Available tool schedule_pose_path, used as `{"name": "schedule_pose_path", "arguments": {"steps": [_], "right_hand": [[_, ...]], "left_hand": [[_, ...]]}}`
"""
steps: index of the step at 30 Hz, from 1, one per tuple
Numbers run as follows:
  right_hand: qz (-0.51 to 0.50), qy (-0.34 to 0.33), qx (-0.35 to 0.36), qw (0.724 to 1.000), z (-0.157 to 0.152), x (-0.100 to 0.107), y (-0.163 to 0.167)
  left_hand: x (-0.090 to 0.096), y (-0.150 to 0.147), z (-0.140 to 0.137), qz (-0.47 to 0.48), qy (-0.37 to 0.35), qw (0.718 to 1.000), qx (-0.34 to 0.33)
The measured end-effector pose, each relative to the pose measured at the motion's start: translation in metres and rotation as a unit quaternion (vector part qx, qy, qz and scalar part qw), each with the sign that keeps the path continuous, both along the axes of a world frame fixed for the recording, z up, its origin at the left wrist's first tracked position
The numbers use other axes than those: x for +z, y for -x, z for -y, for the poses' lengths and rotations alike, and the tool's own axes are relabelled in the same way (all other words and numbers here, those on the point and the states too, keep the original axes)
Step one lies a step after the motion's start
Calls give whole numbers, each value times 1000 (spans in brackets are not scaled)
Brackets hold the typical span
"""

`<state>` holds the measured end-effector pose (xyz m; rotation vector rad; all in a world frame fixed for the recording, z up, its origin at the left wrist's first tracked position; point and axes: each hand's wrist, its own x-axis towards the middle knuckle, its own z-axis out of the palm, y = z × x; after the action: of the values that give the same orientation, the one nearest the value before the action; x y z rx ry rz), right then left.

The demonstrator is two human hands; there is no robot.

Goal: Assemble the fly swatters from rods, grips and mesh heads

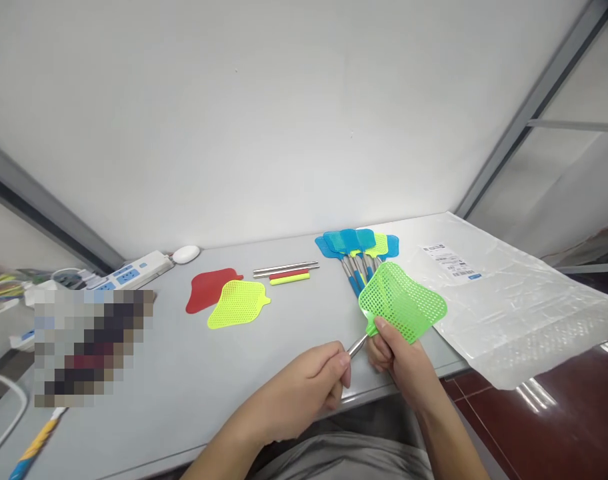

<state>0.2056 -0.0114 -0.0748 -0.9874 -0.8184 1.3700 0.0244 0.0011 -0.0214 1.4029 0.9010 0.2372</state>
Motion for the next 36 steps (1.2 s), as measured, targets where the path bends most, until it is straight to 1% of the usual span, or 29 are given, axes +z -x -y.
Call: {"name": "schedule_pose_path", "arguments": {"steps": [3,4,6,9,13,16,18,21,23,25,26,28,30,31,33,35,36], "right_hand": [[-9,15,-11,1000,0,-2,-7],[0,14,-22,1000,0,-2,-9],[57,6,-39,998,1,-4,-14],[145,0,-43,989,0,-5,-22],[148,1,-33,988,3,-2,-27],[176,-25,-45,983,10,8,-28],[207,-44,-55,976,17,15,-29],[244,-41,-75,966,20,26,-34],[248,-38,-118,961,17,33,-40],[237,-62,-161,956,10,42,-45],[229,-81,-169,955,7,47,-46],[222,-113,-144,958,3,58,-42],[229,-118,-87,962,4,65,-29],[236,-112,-55,964,7,66,-20],[242,-93,19,966,14,66,1],[220,-73,111,966,21,62,21],[203,-65,147,966,24,59,29]], "left_hand": [[-2,-8,1,-3,41,999,-20],[-3,-11,1,-5,44,999,-28],[-5,-18,1,-6,42,999,-33],[-7,-31,0,-6,27,999,-18],[-8,-49,6,2,11,1000,-18],[-17,-54,19,49,32,998,15],[-24,-51,28,76,57,995,32],[-30,-38,38,79,78,993,32],[-25,-26,40,59,74,995,14],[-14,-11,41,34,50,998,-14],[-7,-3,41,23,30,999,-28],[3,12,42,24,-10,999,-44],[5,22,44,68,-20,996,-54],[4,25,45,103,-8,993,-54],[-5,25,46,186,40,981,-39],[-16,19,46,259,78,963,-2],[-21,16,46,289,82,954,11]]}}
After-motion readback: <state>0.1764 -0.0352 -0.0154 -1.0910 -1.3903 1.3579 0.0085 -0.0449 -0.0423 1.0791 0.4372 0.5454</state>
